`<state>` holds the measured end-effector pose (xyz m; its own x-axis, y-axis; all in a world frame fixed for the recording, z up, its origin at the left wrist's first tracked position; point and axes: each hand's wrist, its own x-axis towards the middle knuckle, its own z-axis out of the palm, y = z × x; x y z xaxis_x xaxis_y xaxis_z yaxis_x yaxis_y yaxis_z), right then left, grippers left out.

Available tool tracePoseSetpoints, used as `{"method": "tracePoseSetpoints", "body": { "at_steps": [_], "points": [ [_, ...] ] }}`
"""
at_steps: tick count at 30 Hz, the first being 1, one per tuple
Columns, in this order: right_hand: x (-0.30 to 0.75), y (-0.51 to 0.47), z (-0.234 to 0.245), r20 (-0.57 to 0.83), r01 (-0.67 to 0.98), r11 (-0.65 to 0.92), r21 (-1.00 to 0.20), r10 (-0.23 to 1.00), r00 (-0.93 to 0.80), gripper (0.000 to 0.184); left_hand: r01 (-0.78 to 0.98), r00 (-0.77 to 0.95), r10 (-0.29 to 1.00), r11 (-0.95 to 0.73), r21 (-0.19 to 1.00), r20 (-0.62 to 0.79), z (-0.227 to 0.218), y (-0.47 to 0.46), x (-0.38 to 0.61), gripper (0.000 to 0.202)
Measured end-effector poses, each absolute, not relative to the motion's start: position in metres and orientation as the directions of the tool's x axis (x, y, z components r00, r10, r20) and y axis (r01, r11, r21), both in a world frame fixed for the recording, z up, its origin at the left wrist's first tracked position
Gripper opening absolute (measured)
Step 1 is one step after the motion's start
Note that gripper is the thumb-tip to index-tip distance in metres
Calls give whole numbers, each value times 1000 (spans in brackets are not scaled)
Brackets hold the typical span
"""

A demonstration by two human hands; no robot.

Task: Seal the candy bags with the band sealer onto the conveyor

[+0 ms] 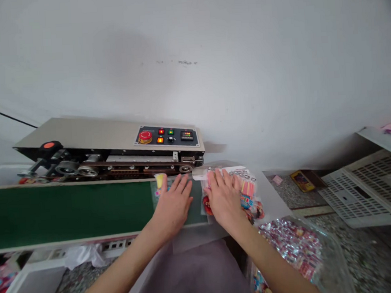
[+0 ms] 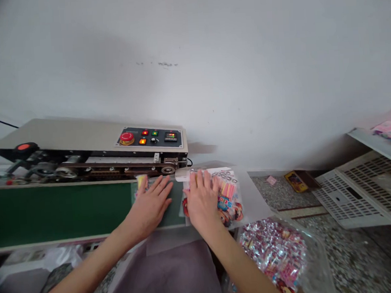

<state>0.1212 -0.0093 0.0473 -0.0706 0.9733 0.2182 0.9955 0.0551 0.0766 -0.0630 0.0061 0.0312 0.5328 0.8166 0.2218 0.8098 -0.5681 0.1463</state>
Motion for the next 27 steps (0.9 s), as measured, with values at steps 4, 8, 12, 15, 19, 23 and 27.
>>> {"method": "tracePoseSetpoints", "body": {
  "at_steps": [4, 8, 12, 15, 19, 23, 27],
  "points": [
    [127, -11, 57, 234, 997, 58, 55, 970, -69, 44, 764, 552, 792, -606, 220, 261, 43, 4, -39, 43],
    [150, -24, 58, 261, 993, 21, 116, 964, -51, 41, 680, 631, 731, -682, 267, 259, 38, 1, -20, 48],
    [146, -33, 50, 217, 988, 56, 144, 972, -86, 46, 646, 672, 702, -712, 276, 235, 21, 1, -21, 54],
    [130, -32, 48, 231, 990, 104, 97, 965, -124, 51, 701, 626, 756, -653, 286, 191, 17, 2, -32, 53],
    [129, -30, 50, 255, 994, 91, 69, 961, -105, 51, 724, 606, 774, -632, 277, 183, 22, 3, -34, 54],
    [143, -35, 49, 240, 990, 89, 114, 964, -114, 50, 678, 658, 723, -690, 253, 211, 14, 5, -28, 59],
    [145, -38, 46, 180, 983, 113, 144, 974, -138, 54, 639, 710, 672, -740, 209, 211, 6, 12, -38, 56]
  ]
}}
